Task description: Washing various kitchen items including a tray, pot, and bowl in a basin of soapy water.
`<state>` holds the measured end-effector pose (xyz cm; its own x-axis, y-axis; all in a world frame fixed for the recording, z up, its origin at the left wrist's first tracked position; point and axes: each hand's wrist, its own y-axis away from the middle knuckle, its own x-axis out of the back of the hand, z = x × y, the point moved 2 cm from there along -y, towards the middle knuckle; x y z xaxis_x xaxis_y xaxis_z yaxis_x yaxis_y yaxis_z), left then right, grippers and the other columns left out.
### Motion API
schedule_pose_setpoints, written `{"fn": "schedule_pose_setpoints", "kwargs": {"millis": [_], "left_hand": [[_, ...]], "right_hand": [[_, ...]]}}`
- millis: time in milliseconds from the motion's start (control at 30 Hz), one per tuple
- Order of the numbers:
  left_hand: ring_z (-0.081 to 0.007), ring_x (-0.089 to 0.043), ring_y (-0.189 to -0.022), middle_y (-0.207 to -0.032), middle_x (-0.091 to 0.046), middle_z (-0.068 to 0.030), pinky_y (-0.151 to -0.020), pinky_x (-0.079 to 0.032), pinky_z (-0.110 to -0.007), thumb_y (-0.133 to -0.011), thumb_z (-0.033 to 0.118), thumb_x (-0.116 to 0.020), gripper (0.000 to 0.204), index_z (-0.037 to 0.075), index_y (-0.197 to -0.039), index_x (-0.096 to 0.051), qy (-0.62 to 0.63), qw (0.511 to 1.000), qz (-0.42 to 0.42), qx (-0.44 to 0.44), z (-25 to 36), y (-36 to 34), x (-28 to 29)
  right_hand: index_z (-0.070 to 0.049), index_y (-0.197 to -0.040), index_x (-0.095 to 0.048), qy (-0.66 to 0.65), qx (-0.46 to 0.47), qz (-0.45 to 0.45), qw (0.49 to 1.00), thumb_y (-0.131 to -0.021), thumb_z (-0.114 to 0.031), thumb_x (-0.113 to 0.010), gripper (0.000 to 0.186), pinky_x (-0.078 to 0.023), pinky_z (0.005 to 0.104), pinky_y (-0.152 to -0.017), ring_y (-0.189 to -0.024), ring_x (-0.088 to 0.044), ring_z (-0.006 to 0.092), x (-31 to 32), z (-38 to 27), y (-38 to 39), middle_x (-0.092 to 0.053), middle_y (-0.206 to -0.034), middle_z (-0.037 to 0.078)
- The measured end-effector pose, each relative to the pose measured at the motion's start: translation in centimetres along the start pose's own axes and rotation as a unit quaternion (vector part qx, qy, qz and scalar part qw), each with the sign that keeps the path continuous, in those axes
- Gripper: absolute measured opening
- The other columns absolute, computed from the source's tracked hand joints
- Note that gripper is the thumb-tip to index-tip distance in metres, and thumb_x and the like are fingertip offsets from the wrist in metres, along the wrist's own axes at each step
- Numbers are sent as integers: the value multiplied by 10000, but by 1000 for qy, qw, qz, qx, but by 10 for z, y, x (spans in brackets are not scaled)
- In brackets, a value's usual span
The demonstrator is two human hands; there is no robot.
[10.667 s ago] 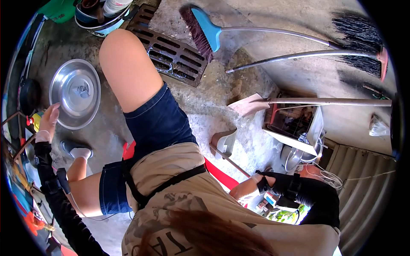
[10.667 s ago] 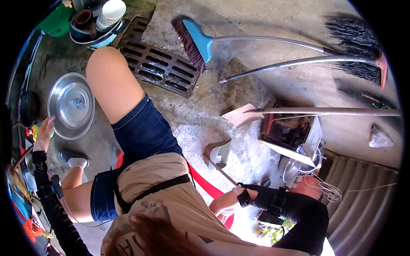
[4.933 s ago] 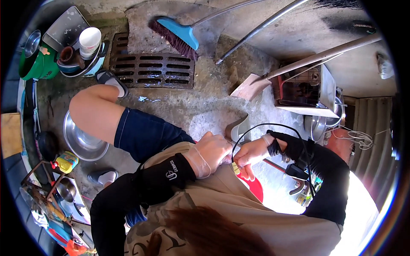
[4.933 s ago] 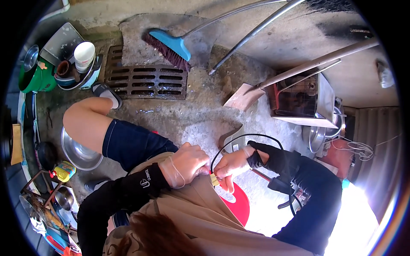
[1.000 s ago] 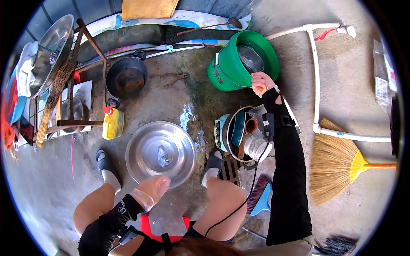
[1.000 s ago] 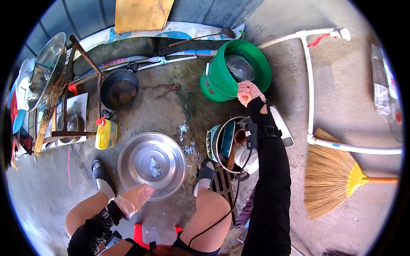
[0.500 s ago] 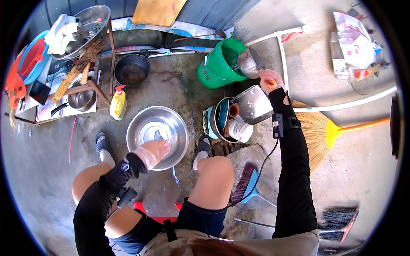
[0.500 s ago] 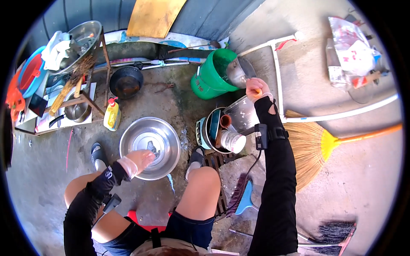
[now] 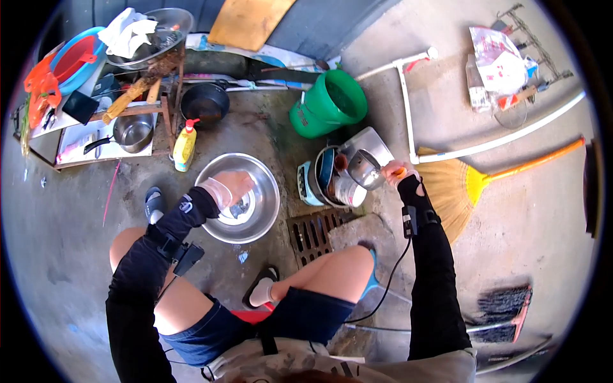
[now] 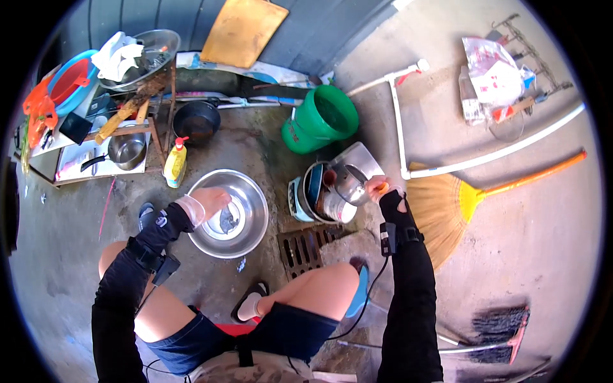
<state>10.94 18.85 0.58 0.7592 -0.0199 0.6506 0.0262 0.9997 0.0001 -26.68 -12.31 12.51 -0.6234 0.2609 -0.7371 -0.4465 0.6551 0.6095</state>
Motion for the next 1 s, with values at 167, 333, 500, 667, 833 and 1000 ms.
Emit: {"fn": "schedule_pose_setpoints", "kwargs": {"millis": [167,333,500,667,833,1000], "left_hand": [[-352,-550,-955,-985,-601,-175,-815,-431,-385,-943,341,-360,369,39,-1017,-560,4,1000,-26,-10,-3,-11,-1],[-347,-556,-946,-982,-606,-172,-826,-427,-389,-940,328,-372,359,37,-1016,-568,22,998,-58,29,5,-16,-3],[-341,-561,-954,-996,-609,-171,-818,-427,-386,-934,325,-396,356,35,-1033,-575,11,995,-81,52,3,-22,-12],[-344,-560,-951,-989,-611,-170,-815,-425,-388,-931,350,-396,378,33,-1028,-578,9,995,-86,43,10,-28,-17],[-347,-559,-942,-974,-611,-173,-810,-423,-395,-930,365,-390,394,32,-1021,-577,23,993,-99,52,9,-31,-22],[-356,-556,-935,-963,-609,-179,-799,-422,-396,-929,349,-403,374,27,-1014,-574,4,994,-101,40,7,-22,-20]], "right_hand": [[87,-989,-307,60,-120,146,980,-875,-160,-408,290,-381,223,-335,-384,-434,98,27,-28,8,-418,-500,-25],[112,-980,-325,93,-42,175,979,-893,-144,-396,279,-370,219,-328,-374,-420,92,59,-49,14,-415,-495,-24],[111,-873,-392,189,-63,194,960,-860,-91,-418,204,-328,195,-317,-374,-410,76,60,-59,9,-414,-501,-22],[72,-792,-410,313,-8,235,920,-784,11,-441,69,-339,168,-311,-356,-417,79,70,-75,10,-401,-489,-2],[92,-796,-405,267,-12,274,924,-773,27,-435,75,-349,170,-311,-347,-419,79,84,-87,33,-417,-483,19],[90,-782,-408,289,-35,285,913,-785,19,-428,74,-349,173,-312,-352,-419,75,106,-85,26,-411,-489,19]]}}
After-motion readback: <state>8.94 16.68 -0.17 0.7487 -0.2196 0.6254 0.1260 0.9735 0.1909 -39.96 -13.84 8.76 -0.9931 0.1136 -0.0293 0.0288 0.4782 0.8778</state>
